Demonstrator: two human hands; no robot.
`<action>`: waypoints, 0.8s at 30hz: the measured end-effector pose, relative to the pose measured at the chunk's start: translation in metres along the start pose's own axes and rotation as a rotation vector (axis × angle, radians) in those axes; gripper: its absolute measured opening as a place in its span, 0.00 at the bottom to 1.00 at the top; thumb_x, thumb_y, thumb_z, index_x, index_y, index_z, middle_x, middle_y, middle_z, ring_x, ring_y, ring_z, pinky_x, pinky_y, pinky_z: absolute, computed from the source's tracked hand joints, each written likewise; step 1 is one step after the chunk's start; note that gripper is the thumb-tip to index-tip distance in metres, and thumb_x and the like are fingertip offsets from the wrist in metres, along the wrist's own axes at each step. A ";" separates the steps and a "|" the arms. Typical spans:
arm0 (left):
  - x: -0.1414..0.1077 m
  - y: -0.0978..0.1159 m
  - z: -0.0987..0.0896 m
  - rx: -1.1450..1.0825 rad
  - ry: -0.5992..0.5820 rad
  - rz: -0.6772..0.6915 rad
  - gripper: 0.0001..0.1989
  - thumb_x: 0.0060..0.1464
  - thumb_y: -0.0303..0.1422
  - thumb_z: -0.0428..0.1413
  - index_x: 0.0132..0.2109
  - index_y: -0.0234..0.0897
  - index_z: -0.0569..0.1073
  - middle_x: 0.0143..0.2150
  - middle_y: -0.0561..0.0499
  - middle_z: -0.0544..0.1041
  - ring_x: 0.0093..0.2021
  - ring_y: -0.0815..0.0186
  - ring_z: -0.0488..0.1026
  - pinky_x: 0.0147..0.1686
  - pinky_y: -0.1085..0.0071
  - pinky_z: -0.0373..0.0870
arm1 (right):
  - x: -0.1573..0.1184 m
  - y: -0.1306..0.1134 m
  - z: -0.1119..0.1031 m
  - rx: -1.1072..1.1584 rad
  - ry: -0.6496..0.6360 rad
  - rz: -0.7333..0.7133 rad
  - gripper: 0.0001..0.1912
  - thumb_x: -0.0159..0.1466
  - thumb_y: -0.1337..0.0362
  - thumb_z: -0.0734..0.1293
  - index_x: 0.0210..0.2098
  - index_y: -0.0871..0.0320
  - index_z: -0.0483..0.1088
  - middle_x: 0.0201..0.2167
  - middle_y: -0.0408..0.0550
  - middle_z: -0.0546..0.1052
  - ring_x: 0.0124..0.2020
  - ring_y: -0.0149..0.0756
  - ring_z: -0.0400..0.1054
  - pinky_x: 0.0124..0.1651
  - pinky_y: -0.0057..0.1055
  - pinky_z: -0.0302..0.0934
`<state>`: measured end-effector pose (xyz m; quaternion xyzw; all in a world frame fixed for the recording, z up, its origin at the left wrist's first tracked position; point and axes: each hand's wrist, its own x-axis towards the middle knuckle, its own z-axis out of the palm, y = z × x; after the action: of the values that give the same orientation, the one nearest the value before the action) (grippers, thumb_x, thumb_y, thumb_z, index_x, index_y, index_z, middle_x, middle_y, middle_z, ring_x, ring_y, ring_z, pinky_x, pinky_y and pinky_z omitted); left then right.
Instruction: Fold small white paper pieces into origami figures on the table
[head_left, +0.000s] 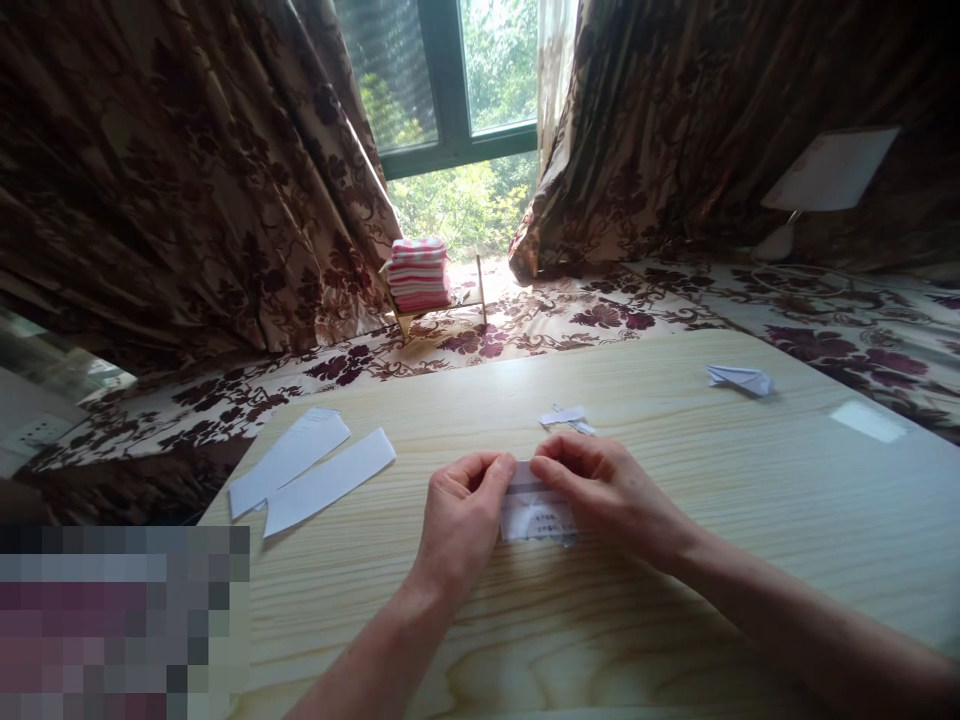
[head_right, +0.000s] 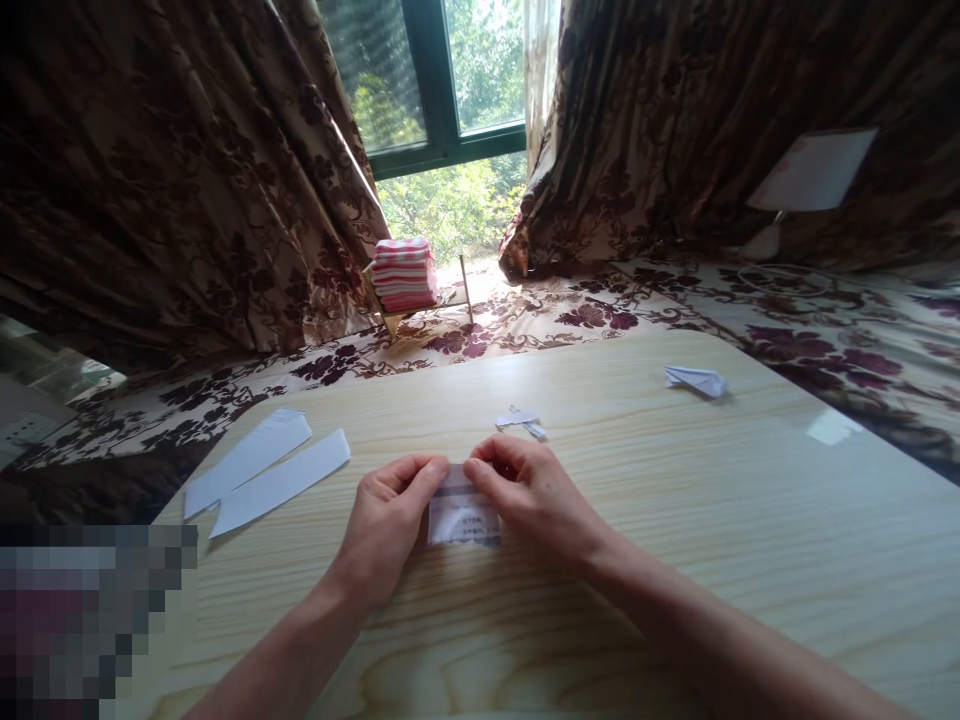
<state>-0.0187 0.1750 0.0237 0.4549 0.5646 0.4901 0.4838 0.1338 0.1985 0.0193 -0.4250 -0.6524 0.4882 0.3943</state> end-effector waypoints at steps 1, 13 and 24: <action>0.000 0.000 0.000 0.001 0.015 0.001 0.12 0.48 0.38 0.59 0.30 0.31 0.78 0.25 0.51 0.74 0.27 0.69 0.65 0.27 0.75 0.62 | 0.000 -0.001 0.000 0.002 0.005 0.001 0.12 0.60 0.58 0.63 0.25 0.60 0.67 0.21 0.41 0.64 0.23 0.28 0.56 0.24 0.25 0.51; 0.002 0.000 -0.006 0.016 -0.176 -0.070 0.15 0.48 0.42 0.59 0.26 0.32 0.74 0.22 0.54 0.69 0.24 0.72 0.61 0.24 0.76 0.57 | 0.005 0.004 -0.023 -0.286 0.138 -0.049 0.19 0.63 0.50 0.60 0.30 0.58 0.73 0.23 0.45 0.74 0.23 0.32 0.66 0.26 0.26 0.61; 0.003 0.001 -0.004 0.066 -0.148 -0.070 0.16 0.48 0.44 0.59 0.29 0.32 0.75 0.25 0.51 0.74 0.27 0.69 0.65 0.28 0.76 0.59 | 0.005 0.043 -0.247 -0.903 0.534 0.335 0.14 0.52 0.54 0.68 0.28 0.58 0.78 0.21 0.49 0.75 0.23 0.41 0.67 0.26 0.33 0.54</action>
<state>-0.0230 0.1773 0.0241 0.4856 0.5587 0.4189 0.5259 0.3689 0.2846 0.0304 -0.7590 -0.5976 0.0911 0.2418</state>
